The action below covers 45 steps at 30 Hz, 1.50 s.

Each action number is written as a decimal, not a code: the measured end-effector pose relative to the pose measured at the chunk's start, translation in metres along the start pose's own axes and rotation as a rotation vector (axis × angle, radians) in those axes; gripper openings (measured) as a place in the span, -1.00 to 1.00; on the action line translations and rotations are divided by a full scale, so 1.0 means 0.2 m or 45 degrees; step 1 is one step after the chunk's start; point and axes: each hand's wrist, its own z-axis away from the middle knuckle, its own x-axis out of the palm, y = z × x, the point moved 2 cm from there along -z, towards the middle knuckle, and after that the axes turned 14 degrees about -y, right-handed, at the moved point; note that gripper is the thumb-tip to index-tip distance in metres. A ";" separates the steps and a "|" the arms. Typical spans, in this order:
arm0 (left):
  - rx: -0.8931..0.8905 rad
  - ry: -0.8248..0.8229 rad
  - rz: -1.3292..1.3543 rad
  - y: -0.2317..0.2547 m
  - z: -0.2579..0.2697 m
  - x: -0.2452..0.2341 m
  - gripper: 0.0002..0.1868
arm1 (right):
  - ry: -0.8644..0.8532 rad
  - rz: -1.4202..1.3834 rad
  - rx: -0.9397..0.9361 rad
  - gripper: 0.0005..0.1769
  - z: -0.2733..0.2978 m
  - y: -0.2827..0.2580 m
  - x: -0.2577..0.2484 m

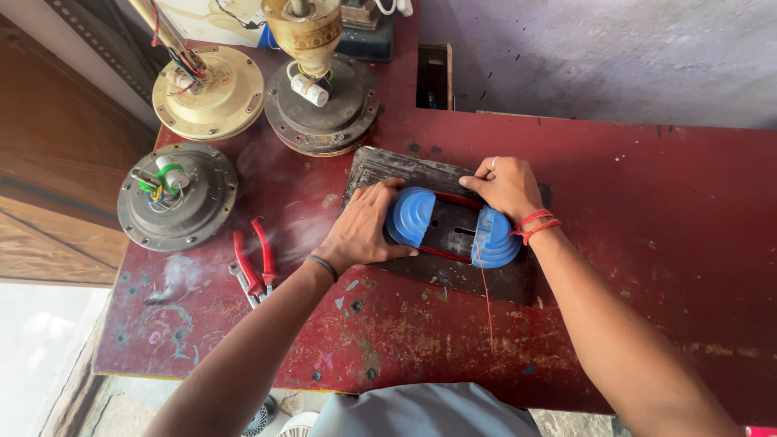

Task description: The person winds copper wire around a blue plastic jig mounted on a wooden board. They use pliers to cut the wire and tuck the end into the coil. The person continues winding and adjusting the wire throughout the clip.

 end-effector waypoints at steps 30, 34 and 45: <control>-0.024 0.151 -0.075 0.03 -0.03 0.07 0.15 | -0.291 -2.174 0.467 -0.75 0.29 -0.37 -0.33; -0.014 0.171 -0.070 0.05 -0.03 0.07 0.17 | -0.559 -2.318 0.144 -0.73 0.14 -0.35 -0.23; -0.057 0.188 -0.052 0.06 -0.01 0.08 0.18 | 0.012 -0.510 0.028 -0.78 0.17 0.46 -0.10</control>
